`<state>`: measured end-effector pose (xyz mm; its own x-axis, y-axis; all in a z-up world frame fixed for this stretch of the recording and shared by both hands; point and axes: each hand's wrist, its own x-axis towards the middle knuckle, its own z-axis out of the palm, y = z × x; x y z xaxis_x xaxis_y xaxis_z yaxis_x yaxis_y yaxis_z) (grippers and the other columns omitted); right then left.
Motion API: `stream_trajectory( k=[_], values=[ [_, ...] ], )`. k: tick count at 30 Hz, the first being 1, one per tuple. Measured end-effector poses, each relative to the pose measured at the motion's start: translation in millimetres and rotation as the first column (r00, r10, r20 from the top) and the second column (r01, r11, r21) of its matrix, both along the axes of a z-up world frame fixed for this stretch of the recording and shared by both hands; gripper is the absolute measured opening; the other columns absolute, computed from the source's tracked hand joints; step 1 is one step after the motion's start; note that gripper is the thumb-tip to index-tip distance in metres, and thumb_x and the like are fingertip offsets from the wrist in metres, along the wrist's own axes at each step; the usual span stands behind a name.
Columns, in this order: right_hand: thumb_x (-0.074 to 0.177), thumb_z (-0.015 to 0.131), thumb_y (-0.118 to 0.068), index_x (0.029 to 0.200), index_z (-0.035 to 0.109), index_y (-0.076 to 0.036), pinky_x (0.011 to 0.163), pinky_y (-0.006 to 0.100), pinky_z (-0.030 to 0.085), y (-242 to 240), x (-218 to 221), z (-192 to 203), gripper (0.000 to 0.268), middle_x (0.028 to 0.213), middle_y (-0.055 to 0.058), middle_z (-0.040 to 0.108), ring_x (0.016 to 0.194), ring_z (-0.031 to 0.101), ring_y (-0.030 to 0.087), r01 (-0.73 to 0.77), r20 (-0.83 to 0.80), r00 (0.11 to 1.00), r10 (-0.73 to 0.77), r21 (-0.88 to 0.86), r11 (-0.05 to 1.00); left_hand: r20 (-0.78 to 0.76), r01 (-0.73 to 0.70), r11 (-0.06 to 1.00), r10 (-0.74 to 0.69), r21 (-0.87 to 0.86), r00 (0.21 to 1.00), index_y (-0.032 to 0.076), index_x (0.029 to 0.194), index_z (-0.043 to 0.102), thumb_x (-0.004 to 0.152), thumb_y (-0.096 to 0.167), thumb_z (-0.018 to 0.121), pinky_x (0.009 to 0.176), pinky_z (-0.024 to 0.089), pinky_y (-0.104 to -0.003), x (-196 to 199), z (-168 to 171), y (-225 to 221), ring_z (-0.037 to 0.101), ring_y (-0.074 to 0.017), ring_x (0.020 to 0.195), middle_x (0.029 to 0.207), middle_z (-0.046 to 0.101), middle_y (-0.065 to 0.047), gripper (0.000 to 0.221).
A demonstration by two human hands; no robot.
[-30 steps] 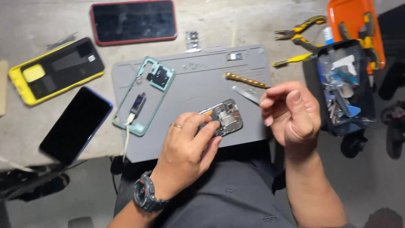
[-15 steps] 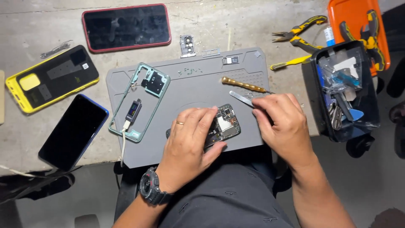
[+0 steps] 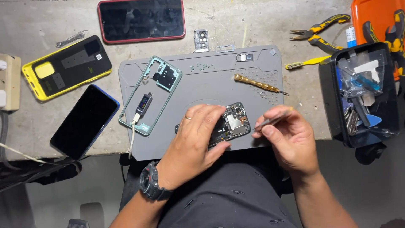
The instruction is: The person works on a disassembled smartphone placed on their lap, using a multimeter to test the internal circuit board. They then handle the phone's glass screen assembly and use a metal spudger to manipulate components on the motherboard.
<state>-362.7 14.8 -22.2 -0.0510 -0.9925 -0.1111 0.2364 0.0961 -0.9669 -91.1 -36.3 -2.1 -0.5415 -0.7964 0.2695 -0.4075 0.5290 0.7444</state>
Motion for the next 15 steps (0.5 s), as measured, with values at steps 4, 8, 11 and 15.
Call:
stream_trajectory(
  k=[4,8,11,15],
  values=[
    [0.113,0.069,-0.002,0.126,0.066,-0.007,0.087,0.039,0.074,7,-2,0,0.015,0.119,0.016,0.066,0.104,0.079,0.030,-0.041,0.062,0.997,0.042,-0.002,0.999,0.055,-0.030,0.999,0.031,-0.024,0.998,-0.002,0.152,0.059,0.099,0.019,0.095,0.119,0.053,-0.055,8,8,9,0.062,-0.0439,0.134,0.149,0.064,-0.021,0.068],
    [0.118,0.067,-0.014,0.124,0.067,-0.006,0.089,0.042,0.076,13,-2,2,0.011,0.119,0.019,0.073,0.103,0.082,0.032,-0.025,0.048,0.999,0.023,0.051,0.998,0.028,-0.075,0.994,0.077,-0.081,0.997,0.000,0.128,0.071,0.105,0.016,0.088,0.106,0.055,-0.051,8,4,16,0.066,-0.0409,0.123,0.139,0.069,-0.016,0.033],
    [0.121,0.065,-0.024,0.121,0.068,-0.007,0.092,0.044,0.074,15,1,3,0.017,0.117,0.017,0.072,0.111,0.078,0.032,-0.032,0.054,0.998,0.032,0.004,0.999,0.040,-0.102,0.988,0.107,-0.118,0.993,0.003,0.115,0.075,0.105,0.012,0.086,0.099,0.054,-0.048,6,-1,18,0.067,-0.0386,0.118,0.133,0.072,-0.013,0.018],
    [0.123,0.065,-0.034,0.122,0.069,-0.006,0.087,0.039,0.072,16,0,3,0.028,0.116,0.020,0.071,0.098,0.080,0.030,-0.031,0.054,0.998,0.031,-0.002,1.000,0.068,-0.119,0.985,0.128,-0.125,0.989,0.006,0.113,0.076,0.105,0.015,0.085,0.096,0.052,-0.048,4,-9,19,0.066,-0.0368,0.118,0.133,0.072,-0.010,0.015]
  ],
)
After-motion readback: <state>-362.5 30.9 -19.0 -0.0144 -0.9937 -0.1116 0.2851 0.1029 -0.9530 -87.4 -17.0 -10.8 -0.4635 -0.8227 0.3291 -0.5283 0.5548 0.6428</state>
